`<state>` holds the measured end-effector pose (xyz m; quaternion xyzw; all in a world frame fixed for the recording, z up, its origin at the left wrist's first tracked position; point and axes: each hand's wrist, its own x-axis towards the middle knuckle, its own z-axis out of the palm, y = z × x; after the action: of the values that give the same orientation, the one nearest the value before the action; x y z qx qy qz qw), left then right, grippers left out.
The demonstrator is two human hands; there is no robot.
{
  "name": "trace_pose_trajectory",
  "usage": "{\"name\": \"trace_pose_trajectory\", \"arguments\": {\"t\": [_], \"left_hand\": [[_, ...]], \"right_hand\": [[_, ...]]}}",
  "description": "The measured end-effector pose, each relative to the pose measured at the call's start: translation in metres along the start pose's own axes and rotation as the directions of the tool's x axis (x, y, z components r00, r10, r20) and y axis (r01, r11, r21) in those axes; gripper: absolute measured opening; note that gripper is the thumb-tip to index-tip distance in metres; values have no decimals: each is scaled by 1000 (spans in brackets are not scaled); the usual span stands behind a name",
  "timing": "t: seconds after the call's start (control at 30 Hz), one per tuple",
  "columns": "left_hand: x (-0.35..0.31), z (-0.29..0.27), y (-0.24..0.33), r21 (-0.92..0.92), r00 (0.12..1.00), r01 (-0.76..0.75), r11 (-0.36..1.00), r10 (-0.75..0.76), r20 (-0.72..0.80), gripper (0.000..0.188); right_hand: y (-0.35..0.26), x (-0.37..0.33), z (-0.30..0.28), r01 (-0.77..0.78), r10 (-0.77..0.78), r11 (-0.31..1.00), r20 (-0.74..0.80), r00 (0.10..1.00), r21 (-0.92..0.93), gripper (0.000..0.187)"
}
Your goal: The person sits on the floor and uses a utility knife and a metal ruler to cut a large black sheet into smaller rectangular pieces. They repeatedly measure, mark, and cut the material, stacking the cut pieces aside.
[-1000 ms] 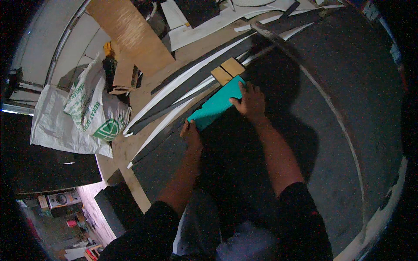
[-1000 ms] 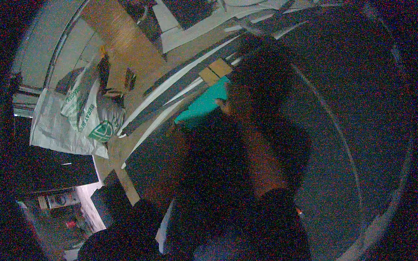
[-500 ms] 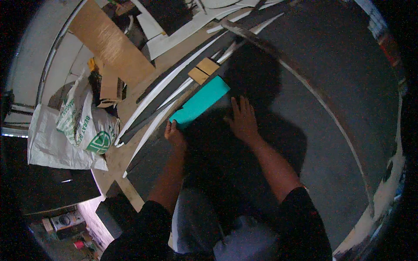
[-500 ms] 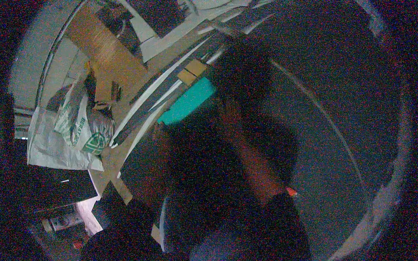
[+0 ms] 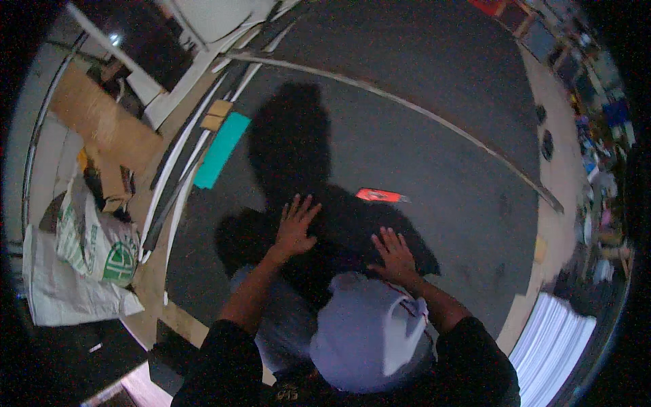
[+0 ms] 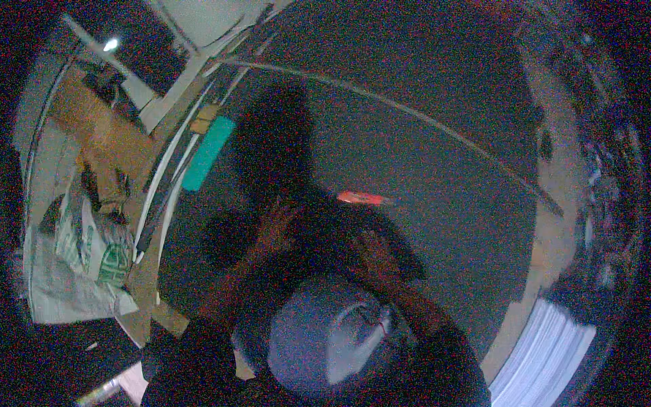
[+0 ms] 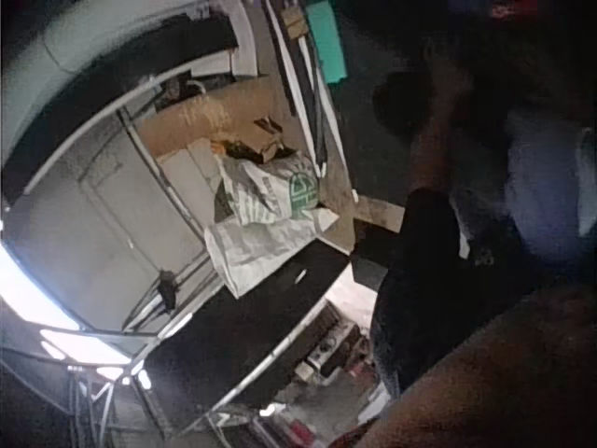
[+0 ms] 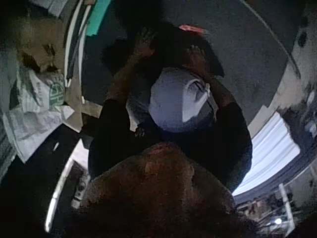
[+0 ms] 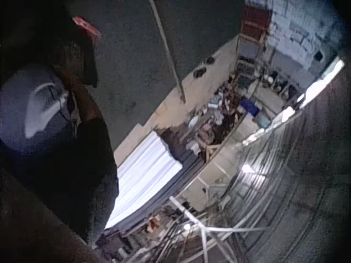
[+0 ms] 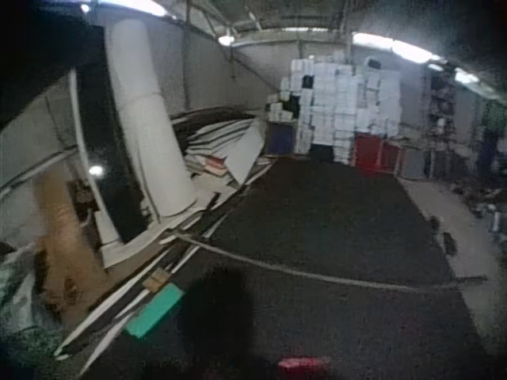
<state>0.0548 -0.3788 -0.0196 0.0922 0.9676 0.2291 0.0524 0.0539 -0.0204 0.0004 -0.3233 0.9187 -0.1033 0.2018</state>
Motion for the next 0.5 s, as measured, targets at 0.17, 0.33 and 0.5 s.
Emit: {"name": "trace_pose_trajectory", "arguments": {"t": [0.17,0.33,0.5], "left_hand": [[-2,14,51,256,983,-146,956,110,150,90],[7,24,51,427,983,-16,904,-64,173,87],[7,23,45,462,977,-19,887,-81,195,87]], "right_hand": [[77,-99,39,-441,389,868,-241,889,-227,83],[116,-127,62,-617,566,760,-258,783,-204,79],[102,-121,60,-631,582,768,-290,760,-112,78]]}}
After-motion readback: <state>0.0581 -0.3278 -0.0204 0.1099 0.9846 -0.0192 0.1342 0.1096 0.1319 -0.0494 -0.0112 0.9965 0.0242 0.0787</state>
